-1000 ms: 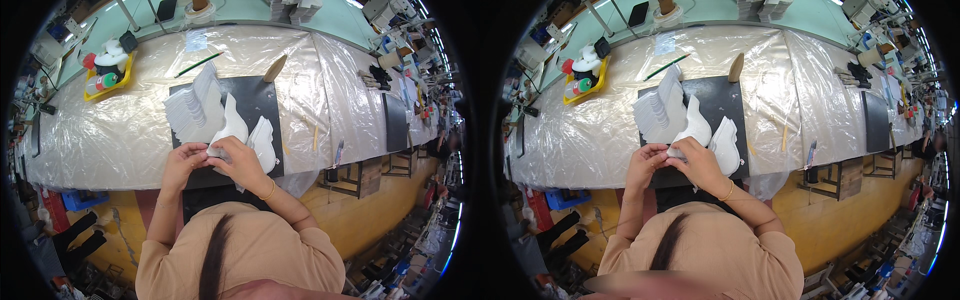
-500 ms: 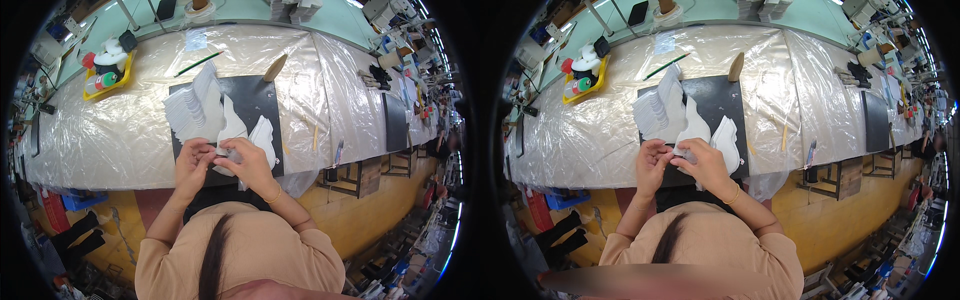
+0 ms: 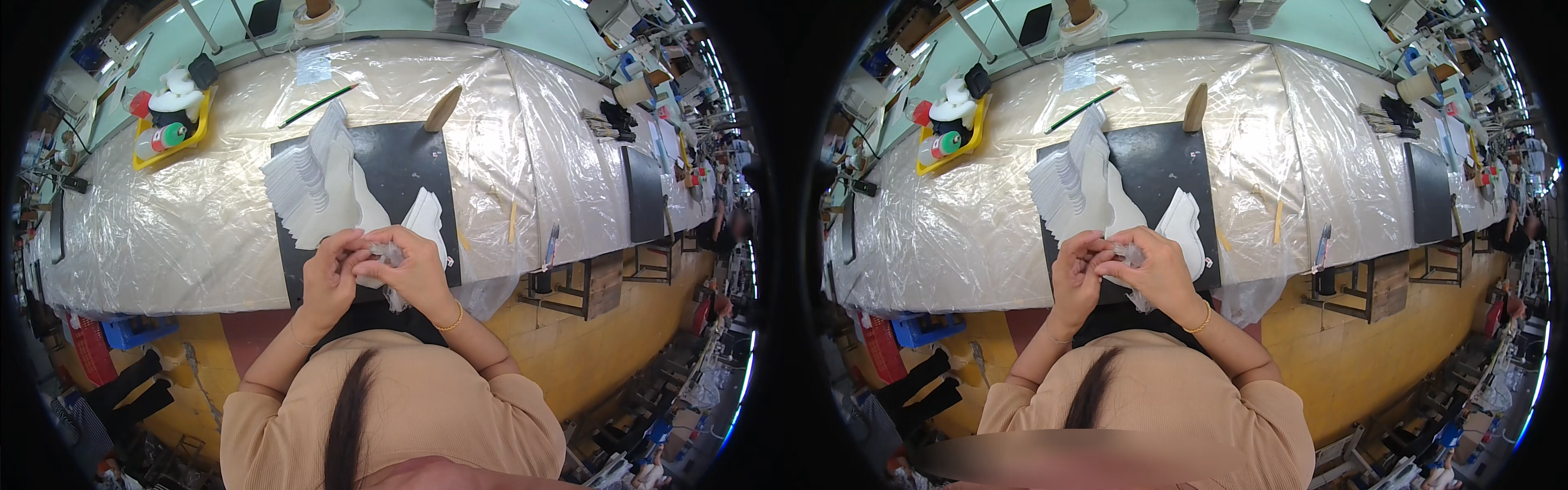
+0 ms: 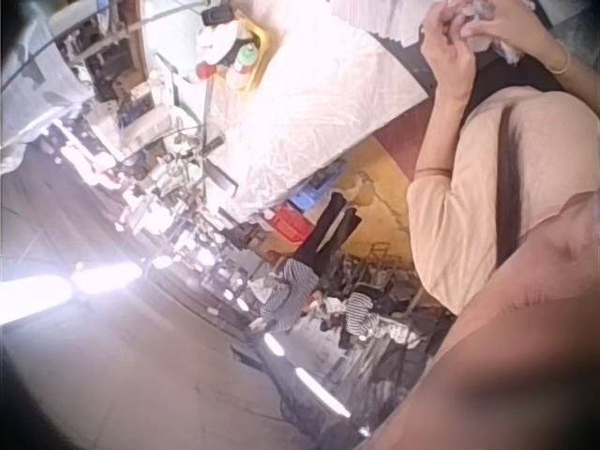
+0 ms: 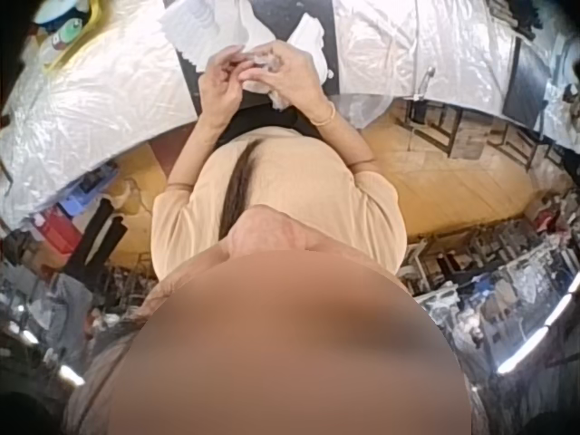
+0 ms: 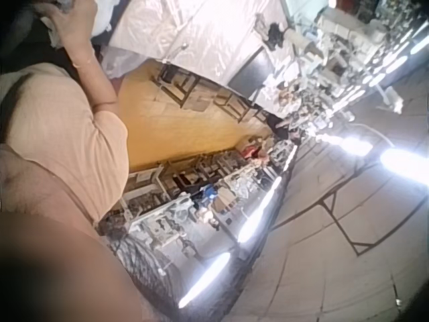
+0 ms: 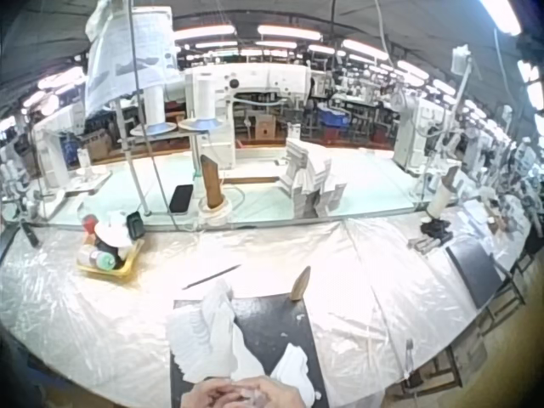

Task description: The person repeatedly picks white fabric pieces from a stack, wraps each one in a clear plastic sheet, and places the wrapped items into a pile. The process is repeated for many pieces throughout the clip.

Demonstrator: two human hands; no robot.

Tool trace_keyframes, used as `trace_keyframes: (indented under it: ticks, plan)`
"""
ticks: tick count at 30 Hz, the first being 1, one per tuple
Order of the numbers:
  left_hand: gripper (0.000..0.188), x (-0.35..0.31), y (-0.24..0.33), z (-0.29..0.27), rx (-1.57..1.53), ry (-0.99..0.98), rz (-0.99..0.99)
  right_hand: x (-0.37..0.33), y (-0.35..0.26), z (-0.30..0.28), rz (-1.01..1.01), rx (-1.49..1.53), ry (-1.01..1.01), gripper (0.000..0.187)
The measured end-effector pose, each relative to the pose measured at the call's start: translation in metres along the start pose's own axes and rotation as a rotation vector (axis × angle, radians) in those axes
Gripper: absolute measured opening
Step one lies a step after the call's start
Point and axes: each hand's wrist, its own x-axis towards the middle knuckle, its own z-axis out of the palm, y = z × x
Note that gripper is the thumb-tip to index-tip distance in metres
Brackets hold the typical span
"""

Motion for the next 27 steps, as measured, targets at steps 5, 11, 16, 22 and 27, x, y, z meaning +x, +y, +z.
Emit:
trace_keyframes:
  ticks: [5, 11, 16, 22, 27]
  plan:
    - [0.026, -0.001, -0.006, 0.002, -0.033, 0.024, 0.053, -0.001, 0.003, -0.005, 0.200, 0.153, -0.075, 0.017]
    - [0.031, -0.004, -0.002, 0.000, -0.088, -0.029, -0.011, -0.002, 0.014, -0.006, 0.257, 0.269, -0.031, 0.021]
    - [0.045, -0.002, 0.002, -0.006, -0.339, -0.067, -0.218, -0.001, 0.018, -0.004, 0.182, 0.249, 0.078, 0.019]
    - [0.064, 0.004, 0.006, -0.012, -0.282, -0.044, -0.481, -0.004, 0.015, 0.010, -0.219, -0.181, -0.008, 0.017]
    - [0.051, 0.007, 0.022, -0.025, -0.309, -0.176, -0.571, 0.006, 0.023, -0.010, 0.256, 0.595, 0.079, 0.032]
